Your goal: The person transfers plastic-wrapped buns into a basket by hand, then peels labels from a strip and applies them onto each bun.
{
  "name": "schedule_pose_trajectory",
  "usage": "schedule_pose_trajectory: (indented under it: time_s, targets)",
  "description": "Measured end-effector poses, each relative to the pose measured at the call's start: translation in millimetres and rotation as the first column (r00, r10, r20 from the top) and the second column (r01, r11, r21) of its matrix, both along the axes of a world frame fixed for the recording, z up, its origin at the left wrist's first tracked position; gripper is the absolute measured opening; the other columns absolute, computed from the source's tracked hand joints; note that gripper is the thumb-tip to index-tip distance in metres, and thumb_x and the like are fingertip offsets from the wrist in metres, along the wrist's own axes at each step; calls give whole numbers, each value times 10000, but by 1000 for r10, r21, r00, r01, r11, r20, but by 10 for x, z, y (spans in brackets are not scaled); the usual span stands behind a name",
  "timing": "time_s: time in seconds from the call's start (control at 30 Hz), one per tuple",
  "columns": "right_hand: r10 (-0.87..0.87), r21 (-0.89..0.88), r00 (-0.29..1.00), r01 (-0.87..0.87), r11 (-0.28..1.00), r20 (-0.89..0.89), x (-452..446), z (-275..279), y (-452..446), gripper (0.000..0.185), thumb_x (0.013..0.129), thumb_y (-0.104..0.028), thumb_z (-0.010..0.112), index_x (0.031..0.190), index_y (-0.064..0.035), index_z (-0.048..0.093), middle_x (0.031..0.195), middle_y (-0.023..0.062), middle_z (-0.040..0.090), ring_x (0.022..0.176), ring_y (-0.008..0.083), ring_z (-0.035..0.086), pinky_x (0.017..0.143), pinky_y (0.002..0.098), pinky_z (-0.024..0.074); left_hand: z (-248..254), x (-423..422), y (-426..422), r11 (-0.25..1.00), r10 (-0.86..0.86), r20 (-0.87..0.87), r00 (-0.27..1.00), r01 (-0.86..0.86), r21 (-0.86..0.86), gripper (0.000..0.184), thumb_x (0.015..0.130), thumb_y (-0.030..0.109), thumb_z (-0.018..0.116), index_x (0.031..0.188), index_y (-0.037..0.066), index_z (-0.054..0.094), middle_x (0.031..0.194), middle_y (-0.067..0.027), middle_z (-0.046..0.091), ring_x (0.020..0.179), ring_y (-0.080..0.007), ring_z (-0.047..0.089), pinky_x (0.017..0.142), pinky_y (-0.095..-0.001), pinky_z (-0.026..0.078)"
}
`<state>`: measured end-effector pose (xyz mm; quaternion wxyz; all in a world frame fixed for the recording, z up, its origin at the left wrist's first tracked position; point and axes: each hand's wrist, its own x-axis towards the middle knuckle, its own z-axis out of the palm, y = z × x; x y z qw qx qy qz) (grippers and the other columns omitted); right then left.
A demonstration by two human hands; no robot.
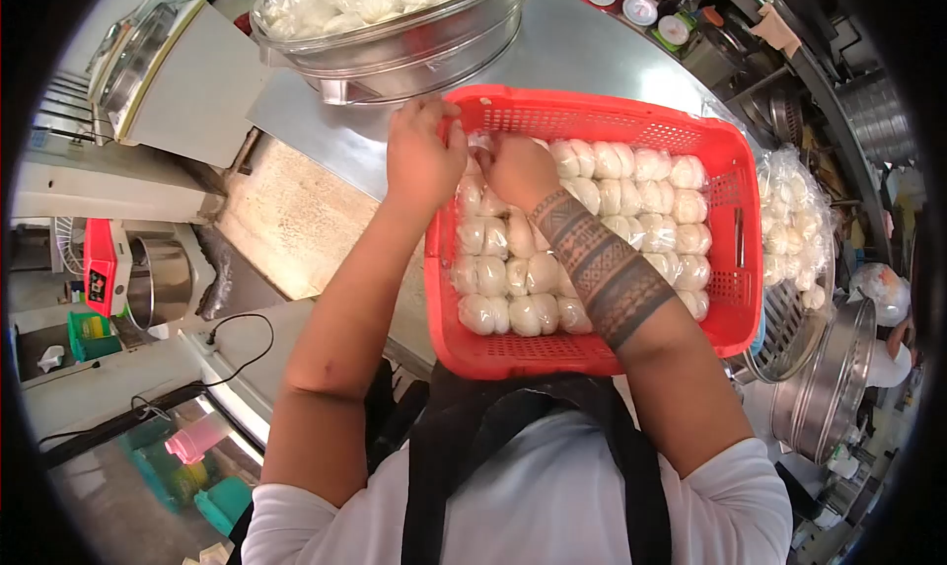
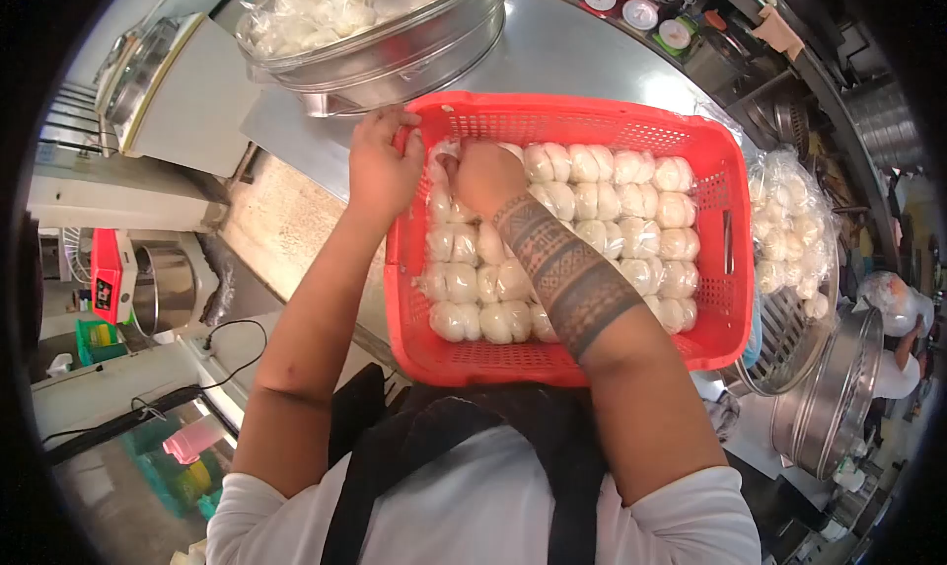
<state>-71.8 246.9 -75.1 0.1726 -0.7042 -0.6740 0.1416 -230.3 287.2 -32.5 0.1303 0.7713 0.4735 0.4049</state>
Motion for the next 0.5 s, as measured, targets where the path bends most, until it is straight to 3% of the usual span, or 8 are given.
schedule_pose_trajectory:
  time_s: [0.07,0.2,0.27,0.37,0.4,0.43,0.47,0.5]
  targets:
    - [38,-131,999,-37,991,3,36,8,124,382,999,-350,560,922,-41,771,1023,228,759,918,366,752,816,503,591,-27,10,16,1000,-2,8,1000,2,-5,177,844,80,713,1016,44,733,1177,-171,679,1090,-395,621,1003,-471,504]
    - [97,-157,992,-84,984,78,6,-137,321,356,990,-329,562,929,-51,775,1025,231,759,953,349,752,807,503,590,35,-13,-14,997,-22,20,1000,23,-72,173,849,93,723,1012,38,740,1187,-192,679,1131,-401,619,1014,-463,503]
    - [135,-181,978,-105,978,162,-26,-150,362,318,966,-302,589,936,-48,777,1024,233,758,965,339,753,798,497,592,-50,-81,15,997,-50,20,999,51,-61,251,855,98,734,1095,25,722,1227,-213,662,1171,-416,608,1034,-466,495]
    - [137,132,971,-165,977,196,-32,-178,-39,248,913,-247,635,945,-46,777,975,224,763,941,329,760,783,486,595,88,-141,-200,995,-71,28,997,73,-68,440,872,94,741,1289,4,633,1304,-242,626,1240,-433,587,1076,-474,480]
    - [266,131,948,-290,948,172,-11,-77,-264,234,895,-234,650,939,-40,771,958,219,755,918,338,756,779,482,595,145,-202,-405,994,-72,30,997,74,-79,516,879,91,742,1365,-4,593,1333,-252,612,1265,-437,579,1091,-478,474]
    - [390,132,909,-408,903,148,34,98,-542,221,878,-221,665,934,-33,765,941,215,747,895,346,753,774,478,596,147,-305,-630,982,-64,30,998,68,-176,600,914,104,726,1461,13,495,1355,-227,613,1295,-375,580,1083,-454,487]
    - [466,-118,884,-459,880,32,122,346,-860,232,895,-240,666,974,-31,729,985,211,735,932,365,735,801,493,581,134,-400,-880,960,-62,26,998,67,-273,689,949,116,710,1557,29,397,1376,-202,613,1324,-313,580,1074,-431,499]
    - [502,-349,859,-503,790,-103,256,627,-1168,252,911,-258,667,1014,-30,692,1029,207,723,969,383,718,828,509,566,117,-447,-1131,913,-59,145,988,112,-392,713,948,84,691,1575,20,357,1381,-196,607,1317,-305,585,1063,-416,512]
